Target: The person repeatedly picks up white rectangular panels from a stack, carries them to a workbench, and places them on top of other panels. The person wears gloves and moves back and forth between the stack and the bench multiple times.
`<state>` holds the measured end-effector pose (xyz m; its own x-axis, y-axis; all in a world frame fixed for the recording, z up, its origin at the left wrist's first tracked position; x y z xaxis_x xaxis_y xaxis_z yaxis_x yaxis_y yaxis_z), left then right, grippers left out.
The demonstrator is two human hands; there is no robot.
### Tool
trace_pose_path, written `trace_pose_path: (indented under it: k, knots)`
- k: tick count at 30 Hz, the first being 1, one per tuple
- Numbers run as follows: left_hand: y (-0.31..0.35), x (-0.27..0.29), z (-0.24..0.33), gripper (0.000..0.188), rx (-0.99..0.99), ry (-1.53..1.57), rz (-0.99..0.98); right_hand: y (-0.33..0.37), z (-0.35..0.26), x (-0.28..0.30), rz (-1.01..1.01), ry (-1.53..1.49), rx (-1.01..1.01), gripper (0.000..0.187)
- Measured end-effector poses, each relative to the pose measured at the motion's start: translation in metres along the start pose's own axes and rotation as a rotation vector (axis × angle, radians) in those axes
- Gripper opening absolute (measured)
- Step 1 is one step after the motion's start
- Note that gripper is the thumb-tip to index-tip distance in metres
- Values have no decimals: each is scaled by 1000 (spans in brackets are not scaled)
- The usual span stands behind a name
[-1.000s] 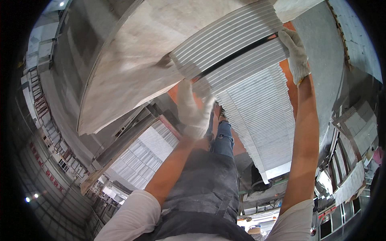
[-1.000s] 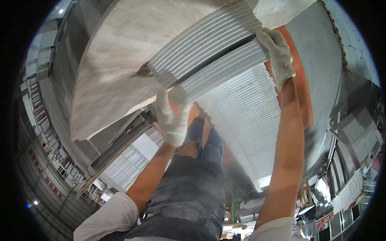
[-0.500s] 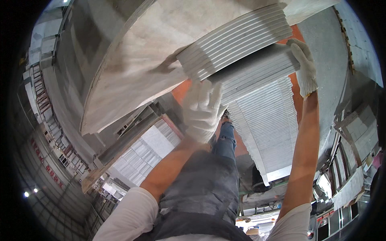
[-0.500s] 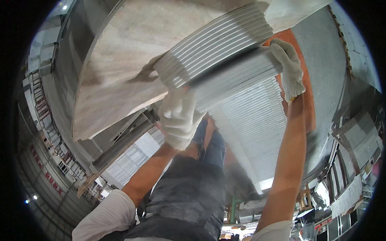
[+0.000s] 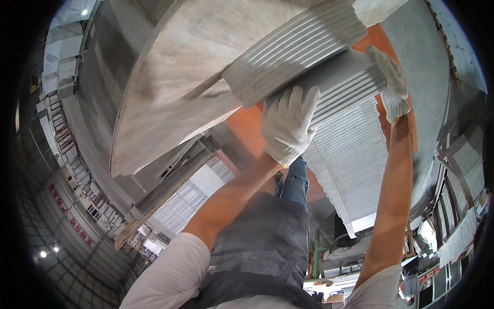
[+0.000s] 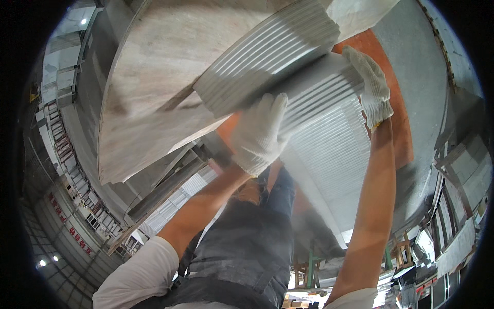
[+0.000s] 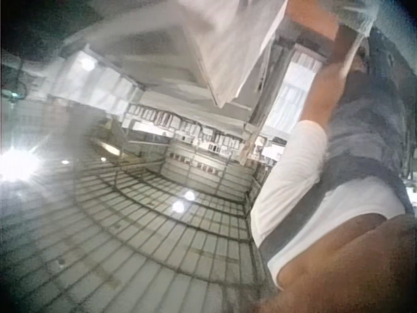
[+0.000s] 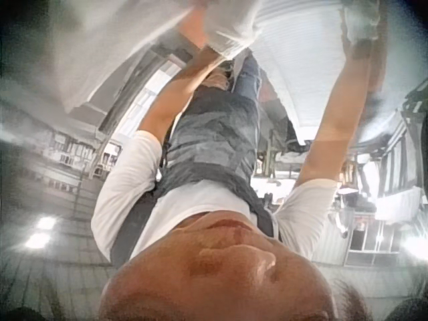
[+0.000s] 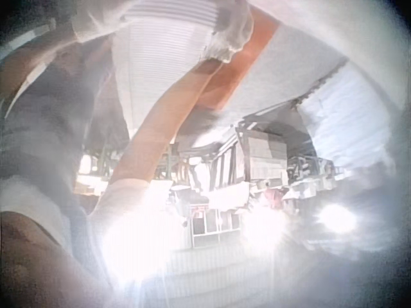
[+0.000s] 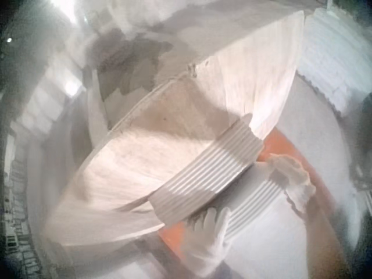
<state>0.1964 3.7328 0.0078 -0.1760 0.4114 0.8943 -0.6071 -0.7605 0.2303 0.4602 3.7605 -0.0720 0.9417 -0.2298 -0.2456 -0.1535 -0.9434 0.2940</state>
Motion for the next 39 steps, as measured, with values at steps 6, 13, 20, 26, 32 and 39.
trace_pose_path:
  k: [6,13,20,26,32,39]
  knots:
    - [4,5,0,95,-97,37,56,9,9,7,218,-88,-234,41]
    - [3,15,-3,93,-292,57,36,55,-3,1,428,57,-274,46]
    - [-1,23,6,79,-199,139,60,51,2,12,484,104,-218,41]
    - [-2,23,10,78,-163,116,99,47,7,17,429,122,-177,39]
    - [3,21,14,82,-139,112,119,46,7,17,434,127,-246,40]
    - [27,24,-5,68,-206,280,190,46,-2,11,451,181,-249,42]
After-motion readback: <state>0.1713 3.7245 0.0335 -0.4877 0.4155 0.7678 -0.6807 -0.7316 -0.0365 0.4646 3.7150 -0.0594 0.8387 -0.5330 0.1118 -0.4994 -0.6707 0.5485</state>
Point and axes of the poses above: each hand's wrist, its own y-axis away from the middle knuckle, its own x-axis out of the back of the hand, z = x × y, the point moved 9 cm from there along -y, towards the middle knuckle, and after that the axes turned 5 degrees about -z, right-handed, at the moved point
